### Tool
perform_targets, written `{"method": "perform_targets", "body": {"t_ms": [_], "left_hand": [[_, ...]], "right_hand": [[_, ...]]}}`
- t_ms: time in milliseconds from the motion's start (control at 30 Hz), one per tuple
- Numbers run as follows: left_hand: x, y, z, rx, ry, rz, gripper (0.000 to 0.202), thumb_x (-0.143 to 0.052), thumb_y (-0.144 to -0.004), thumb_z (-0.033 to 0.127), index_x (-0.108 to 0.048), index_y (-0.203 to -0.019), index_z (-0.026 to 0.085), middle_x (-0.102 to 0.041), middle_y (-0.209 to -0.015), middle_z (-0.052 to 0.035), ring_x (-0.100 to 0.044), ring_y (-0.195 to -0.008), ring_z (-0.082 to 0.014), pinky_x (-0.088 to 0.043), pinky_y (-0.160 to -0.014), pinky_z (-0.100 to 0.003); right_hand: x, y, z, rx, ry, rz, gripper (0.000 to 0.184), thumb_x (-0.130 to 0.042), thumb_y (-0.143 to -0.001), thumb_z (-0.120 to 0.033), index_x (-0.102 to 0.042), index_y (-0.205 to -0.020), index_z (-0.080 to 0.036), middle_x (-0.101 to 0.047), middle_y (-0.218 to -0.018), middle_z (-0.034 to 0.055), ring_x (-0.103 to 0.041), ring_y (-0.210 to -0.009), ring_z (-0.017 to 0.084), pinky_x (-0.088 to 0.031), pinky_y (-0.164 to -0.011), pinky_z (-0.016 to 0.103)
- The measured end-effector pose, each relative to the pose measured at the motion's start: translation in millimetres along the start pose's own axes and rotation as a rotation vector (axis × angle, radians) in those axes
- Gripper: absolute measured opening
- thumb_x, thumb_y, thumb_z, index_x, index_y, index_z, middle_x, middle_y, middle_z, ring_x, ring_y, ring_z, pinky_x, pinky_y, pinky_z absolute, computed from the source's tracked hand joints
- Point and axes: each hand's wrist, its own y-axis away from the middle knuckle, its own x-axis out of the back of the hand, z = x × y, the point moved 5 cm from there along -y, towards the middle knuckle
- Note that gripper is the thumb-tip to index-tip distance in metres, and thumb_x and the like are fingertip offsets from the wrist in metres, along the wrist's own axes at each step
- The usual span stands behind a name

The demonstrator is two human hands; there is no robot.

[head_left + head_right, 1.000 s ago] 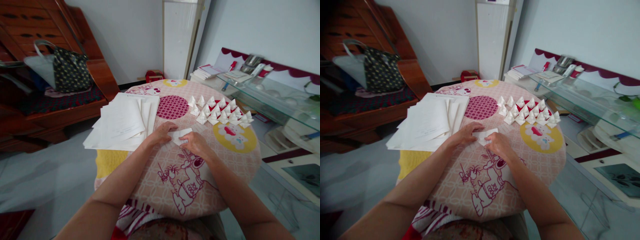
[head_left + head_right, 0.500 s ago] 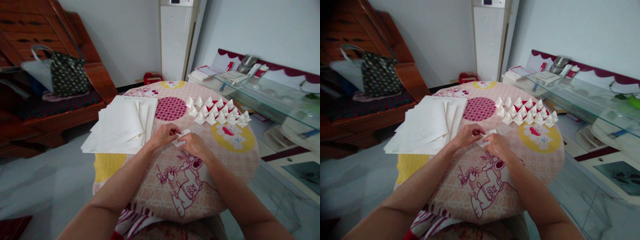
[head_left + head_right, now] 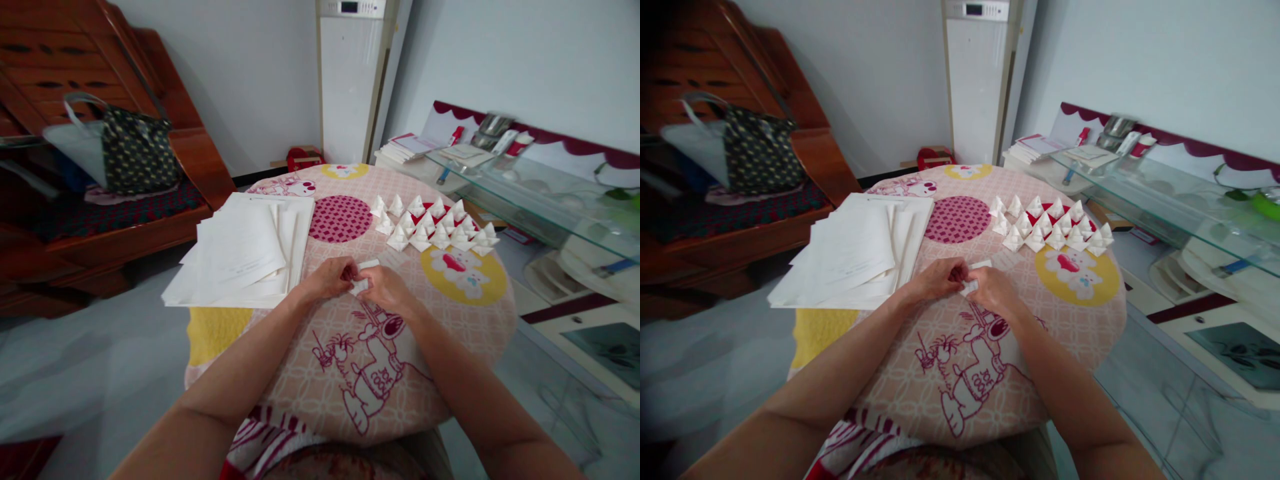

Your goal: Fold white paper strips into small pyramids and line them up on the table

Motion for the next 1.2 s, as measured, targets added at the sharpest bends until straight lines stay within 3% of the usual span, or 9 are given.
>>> {"method": "perform_targets", "body": {"t_ms": [100, 200, 333, 433, 633, 867, 1000, 1200], "left_hand": [[-0.5, 0.0, 0.0, -0.009, -0.009, -0.014, 0.019, -0.063, -0.067, 0.007, -0.062, -0.083, 0.016, -0.061, -0.07, 0.0038, -0.058, -0.067, -0.012, -0.044, -0.062, -0.022], [0.3, 0.2, 0.0, -0.012, -0.018, -0.019, 0.019, -0.064, -0.067, 0.008, -0.063, -0.084, 0.016, -0.061, -0.07, 0.0037, -0.058, -0.068, -0.0121, -0.045, -0.064, -0.022], [1.0, 0.4, -0.6, -0.014, -0.004, -0.028, 0.02, -0.065, -0.067, 0.008, -0.065, -0.086, 0.015, -0.063, -0.072, 0.0033, -0.058, -0.069, -0.0121, -0.045, -0.065, -0.023], [1.7, 0.0, -1.7, -0.014, -0.018, -0.022, 0.019, -0.065, -0.067, 0.008, -0.065, -0.085, 0.015, -0.064, -0.074, 0.0027, -0.058, -0.069, -0.0121, -0.044, -0.065, -0.023], [0.8, -1.8, -2.8, -0.022, -0.029, -0.016, 0.017, -0.065, -0.068, 0.009, -0.066, -0.085, 0.015, -0.063, -0.072, 0.0027, -0.059, -0.069, -0.0125, -0.045, -0.065, -0.023], [1.9, -1.2, -2.2, -0.05, -0.057, -0.009, 0.018, -0.069, -0.069, 0.011, -0.066, -0.086, 0.015, -0.063, -0.077, 0.0019, -0.059, -0.071, -0.0127, -0.046, -0.067, -0.023], [3.5, 2.4, 1.9, -0.144, -0.122, -0.049, 0.027, -0.076, -0.067, 0.015, -0.068, -0.093, 0.016, -0.063, -0.081, 0.0013, -0.059, -0.074, -0.0133, -0.045, -0.067, -0.023], [9.4, 5.8, 9.4, -0.326, -0.179, -0.024, 0.021, -0.064, -0.076, 0.003, -0.072, -0.091, 0.015, -0.068, -0.093, -0.004, -0.063, -0.085, -0.0148, -0.049, -0.079, -0.026]], "right_hand": [[4.5, 3.2, 10.3, 0.1, 0.001, -0.108, 0.035, -0.08, -0.076, -0.02, -0.08, -0.111, -0.02, -0.066, -0.066, -0.0005, -0.059, -0.065, 0.015, -0.037, -0.063, 0.026], [13.7, 6.3, 14.8, 0.12, 0.133, -0.064, 0.034, -0.081, -0.078, -0.024, -0.079, -0.112, -0.021, -0.069, -0.076, 0.0025, -0.061, -0.071, 0.017, -0.041, -0.066, 0.028], [12.5, 14.4, -4.8, 0.338, 0.322, -0.004, 0.021, -0.078, -0.081, -0.017, -0.075, -0.101, -0.016, -0.069, -0.104, 0.0094, -0.062, -0.097, 0.023, -0.047, -0.085, 0.032], [-1.1, 20.9, -14.7, 0.416, 0.425, -0.037, 0.012, -0.066, -0.086, -0.01, -0.071, -0.096, -0.014, -0.067, -0.103, 0.0112, -0.061, -0.098, 0.023, -0.049, -0.085, 0.033], [-21.1, 31.6, -13.0, 0.468, 0.6, 0.061, 0.021, -0.05, -0.095, -0.007, -0.068, -0.105, -0.012, -0.066, -0.106, 0.0152, -0.059, -0.099, 0.026, -0.049, -0.086, 0.037], [-16.6, 34.9, 0.4, 0.468, 0.626, 0.087, 0.02, -0.051, -0.095, -0.006, -0.067, -0.105, -0.012, -0.066, -0.11, 0.0145, -0.057, -0.101, 0.025, -0.046, -0.089, 0.036], [-14.8, 32.8, 3.7, 0.464, 0.612, 0.101, 0.02, -0.05, -0.096, -0.007, -0.068, -0.104, -0.011, -0.066, -0.107, 0.0148, -0.058, -0.098, 0.025, -0.046, -0.086, 0.036], [-21.3, 20.5, -0.3, 0.372, 0.626, 0.122, 0.026, -0.047, -0.095, -0.005, -0.071, -0.103, -0.012, -0.068, -0.101, 0.0149, -0.059, -0.094, 0.025, -0.047, -0.079, 0.034]]}}
